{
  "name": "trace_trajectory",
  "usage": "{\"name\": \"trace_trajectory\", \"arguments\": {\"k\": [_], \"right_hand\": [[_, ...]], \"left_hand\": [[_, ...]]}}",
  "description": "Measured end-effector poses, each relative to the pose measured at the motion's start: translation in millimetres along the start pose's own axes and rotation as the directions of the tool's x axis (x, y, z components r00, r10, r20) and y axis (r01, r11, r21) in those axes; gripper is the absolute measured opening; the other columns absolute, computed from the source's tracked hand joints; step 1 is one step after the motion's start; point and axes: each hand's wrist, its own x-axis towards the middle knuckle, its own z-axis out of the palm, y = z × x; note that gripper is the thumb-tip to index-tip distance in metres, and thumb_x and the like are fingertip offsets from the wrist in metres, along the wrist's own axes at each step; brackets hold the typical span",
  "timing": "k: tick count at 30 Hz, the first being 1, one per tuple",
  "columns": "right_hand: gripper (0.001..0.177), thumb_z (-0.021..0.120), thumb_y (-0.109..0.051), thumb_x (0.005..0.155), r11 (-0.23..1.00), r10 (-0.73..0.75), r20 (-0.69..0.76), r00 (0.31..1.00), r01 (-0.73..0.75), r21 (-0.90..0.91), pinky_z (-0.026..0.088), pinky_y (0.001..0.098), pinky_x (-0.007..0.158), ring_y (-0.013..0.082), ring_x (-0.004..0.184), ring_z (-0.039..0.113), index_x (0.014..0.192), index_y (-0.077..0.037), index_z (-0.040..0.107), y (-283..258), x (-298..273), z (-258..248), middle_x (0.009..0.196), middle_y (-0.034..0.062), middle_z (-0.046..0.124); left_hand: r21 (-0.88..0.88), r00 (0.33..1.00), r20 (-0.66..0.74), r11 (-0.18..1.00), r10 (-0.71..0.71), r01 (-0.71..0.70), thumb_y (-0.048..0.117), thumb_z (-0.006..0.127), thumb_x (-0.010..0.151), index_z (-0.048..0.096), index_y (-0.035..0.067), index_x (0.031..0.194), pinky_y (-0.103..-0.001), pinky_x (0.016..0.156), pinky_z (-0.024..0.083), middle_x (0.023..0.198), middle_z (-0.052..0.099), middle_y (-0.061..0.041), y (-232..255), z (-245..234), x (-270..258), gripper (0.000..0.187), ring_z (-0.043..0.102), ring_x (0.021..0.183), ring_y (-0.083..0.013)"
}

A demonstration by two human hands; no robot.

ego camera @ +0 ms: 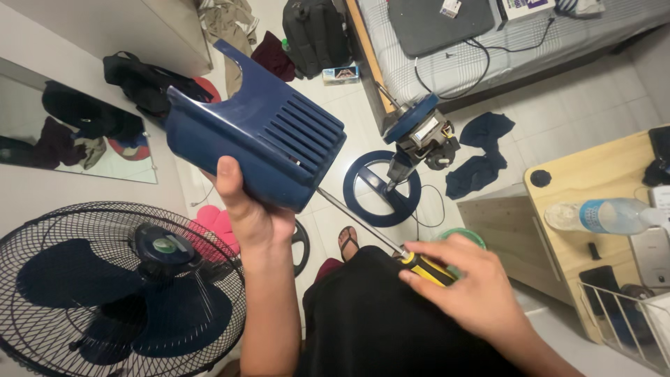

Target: The person uses a screwdriver to remove and reattach screws on the rear housing of a standing electric fan. They repeatedly loosen and tighten the same screw while holding the fan housing, without fully disassembling or reassembling the fan.

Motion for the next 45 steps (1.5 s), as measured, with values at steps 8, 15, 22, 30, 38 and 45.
{"name": "trace_trajectory", "arguments": {"k": [8, 15, 22, 30, 38, 45], "right_hand": [[0.044, 0.078, -0.017, 0.086, 0.945, 0.045, 0.236, 0.971, -0.118, 0.306, 0.057, 0.0291, 0.078, 0.0126, 0.089, 0.073, 0.123, -0.005, 0.058, 11, -1, 17, 0.1, 0.0036, 0.075], [0.041, 0.064, -0.012, 0.095, 0.803, 0.194, 0.343, 0.919, -0.35, 0.482, 0.056, 0.0291, 0.087, 0.0157, 0.098, 0.073, 0.135, -0.003, 0.068, 32, -4, 19, 0.108, 0.0087, 0.079], [0.029, 0.076, -0.005, 0.091, 0.739, -0.051, 0.278, 0.959, -0.151, 0.656, 0.054, 0.0274, 0.094, 0.0124, 0.11, 0.067, 0.116, 0.004, 0.062, 40, 1, 33, 0.117, 0.0086, 0.074], [0.049, 0.075, -0.008, 0.087, 0.792, 0.141, 0.354, 0.925, -0.32, 0.52, 0.052, 0.0244, 0.059, 0.0097, 0.064, 0.06, 0.13, -0.004, 0.053, 27, 3, 35, 0.084, 0.0064, 0.066], [0.027, 0.066, -0.008, 0.094, 0.536, 0.34, 0.009, 0.94, -0.202, 0.82, 0.048, 0.0272, 0.048, 0.0126, 0.053, 0.06, 0.118, 0.005, 0.066, 8, 44, 44, 0.075, 0.0057, 0.068], [0.009, 0.057, 0.007, 0.091, 0.088, 0.275, 0.249, 0.929, -0.282, 0.955, 0.053, 0.0326, 0.053, 0.016, 0.054, 0.058, 0.099, 0.001, 0.055, -4, 71, 65, 0.067, 0.0088, 0.057]], "left_hand": [[0.019, 1.0, -0.009, 0.999, 0.029, -0.029, 0.035, 0.083, 0.086, 0.032, 0.018, 0.154, -0.043, 0.11, 0.054, 0.137, 0.053, -0.008, -4, 9, -2, 0.087, 0.058, 0.128, -0.0257], [-0.086, 0.997, 0.03, 0.994, -0.071, 0.074, 0.041, 0.081, 0.091, 0.043, 0.003, 0.15, -0.041, 0.111, 0.053, 0.136, 0.06, -0.013, -1, -6, 5, 0.08, 0.063, 0.124, -0.0267], [-0.092, 0.993, 0.02, 0.989, -0.113, 0.114, 0.041, 0.08, 0.091, 0.044, 0.003, 0.148, -0.041, 0.11, 0.054, 0.134, 0.061, -0.012, -4, -5, 5, 0.078, 0.064, 0.122, -0.0259], [-0.028, 0.996, 0.026, 0.996, -0.083, 0.083, 0.034, 0.083, 0.089, 0.034, 0.017, 0.154, -0.041, 0.108, 0.054, 0.137, 0.053, -0.008, -15, 3, -2, 0.083, 0.059, 0.126, -0.0237], [0.077, 0.997, 0.012, 0.994, 0.072, -0.073, 0.04, 0.086, 0.087, 0.022, 0.016, 0.162, -0.046, 0.118, 0.047, 0.148, 0.044, -0.011, -37, 10, -17, 0.101, 0.051, 0.137, -0.0275], [0.456, 0.921, 0.165, 0.801, 0.353, -0.388, 0.053, 0.086, 0.089, -0.004, 0.016, 0.165, -0.042, 0.121, 0.039, 0.153, 0.04, -0.013, -44, 10, -39, 0.123, 0.047, 0.135, -0.0249]]}}
